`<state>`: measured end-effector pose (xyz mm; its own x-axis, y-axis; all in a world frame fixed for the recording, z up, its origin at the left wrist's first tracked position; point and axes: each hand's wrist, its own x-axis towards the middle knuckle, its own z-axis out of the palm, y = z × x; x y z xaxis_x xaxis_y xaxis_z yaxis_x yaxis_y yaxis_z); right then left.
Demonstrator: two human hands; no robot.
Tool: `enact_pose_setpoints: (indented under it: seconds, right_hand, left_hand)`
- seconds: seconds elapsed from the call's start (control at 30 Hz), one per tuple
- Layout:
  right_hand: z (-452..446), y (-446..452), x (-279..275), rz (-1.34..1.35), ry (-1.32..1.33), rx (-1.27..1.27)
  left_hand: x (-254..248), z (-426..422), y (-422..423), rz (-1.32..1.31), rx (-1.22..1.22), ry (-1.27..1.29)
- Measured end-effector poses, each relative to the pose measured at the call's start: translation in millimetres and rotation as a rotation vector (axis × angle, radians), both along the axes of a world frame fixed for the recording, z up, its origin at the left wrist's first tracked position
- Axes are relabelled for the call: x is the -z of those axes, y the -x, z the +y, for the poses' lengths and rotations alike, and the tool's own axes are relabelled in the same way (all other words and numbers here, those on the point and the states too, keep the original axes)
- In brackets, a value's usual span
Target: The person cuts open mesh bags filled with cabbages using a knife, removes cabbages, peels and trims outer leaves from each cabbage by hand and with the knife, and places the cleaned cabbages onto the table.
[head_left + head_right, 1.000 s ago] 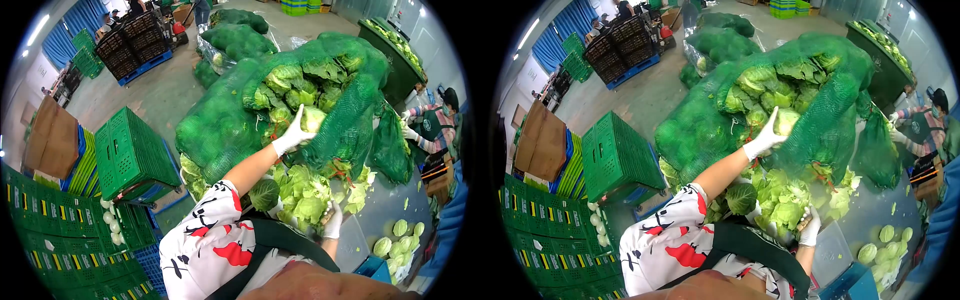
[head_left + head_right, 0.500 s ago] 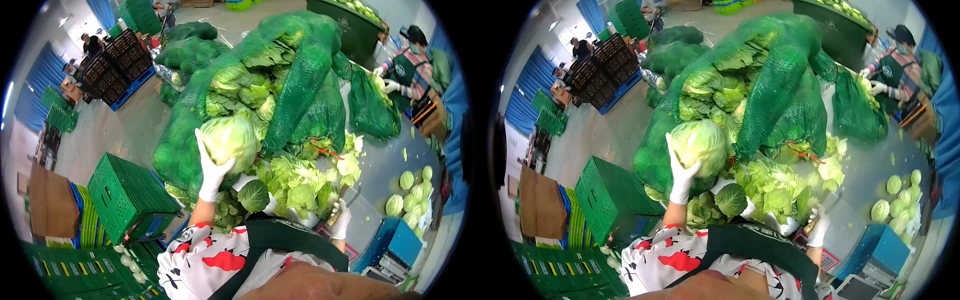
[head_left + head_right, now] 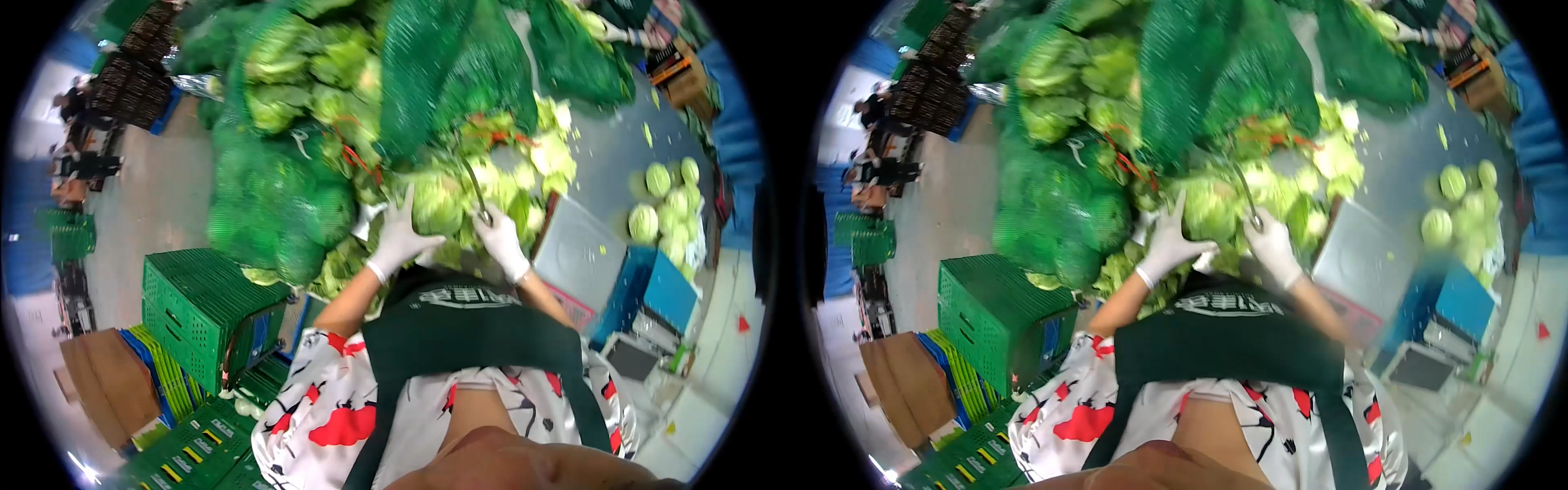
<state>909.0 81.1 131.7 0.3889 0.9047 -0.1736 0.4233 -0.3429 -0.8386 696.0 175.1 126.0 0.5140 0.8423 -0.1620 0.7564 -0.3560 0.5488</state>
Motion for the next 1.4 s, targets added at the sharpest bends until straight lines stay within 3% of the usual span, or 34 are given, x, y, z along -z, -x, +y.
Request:
enact_pose_setpoints:
  seconds: [0.07, 0.13, 0.3, 0.4, 0.77, 0.97, 1.17, 1.27, 1.4]
  right_hand:
    - [-8, 0, 1, 0.013, -0.009, 0.023]
    - [-15, -2, 0, -0.174, -0.066, -0.009]
    - [-19, 0, 3, -0.444, 0.123, -0.091]
    - [-13, 4, 8, -0.594, -0.153, -0.162]
    - [14, -4, 36, -0.831, 0.19, -0.281]
    - [34, -10, 45, -0.966, 0.169, -0.226]
    - [48, -21, 52, -1.011, 0.174, -0.275]
    - [72, -39, 59, -0.84, 0.42, -0.344]
    - [69, -47, 50, -0.769, 0.467, -0.465]
  left_hand:
    - [-2, 5, -13, 0.07, 0.05, -0.038]
    - [4, 9, -20, 0.167, 0.006, 0.049]
    - [35, -4, -25, -0.155, -0.098, -0.024]
    - [17, -4, -40, -0.055, -0.094, 0.053]
    - [-2, 24, -62, 0.127, 0.019, 0.045]
    - [-2, 30, -72, 0.17, 0.028, 0.04]
    - [-2, 37, -74, 0.164, 0.013, 0.076]
    - [-9, 38, -78, 0.171, 0.011, 0.042]
    - [-3, 36, -53, 0.099, 0.043, 0.16]
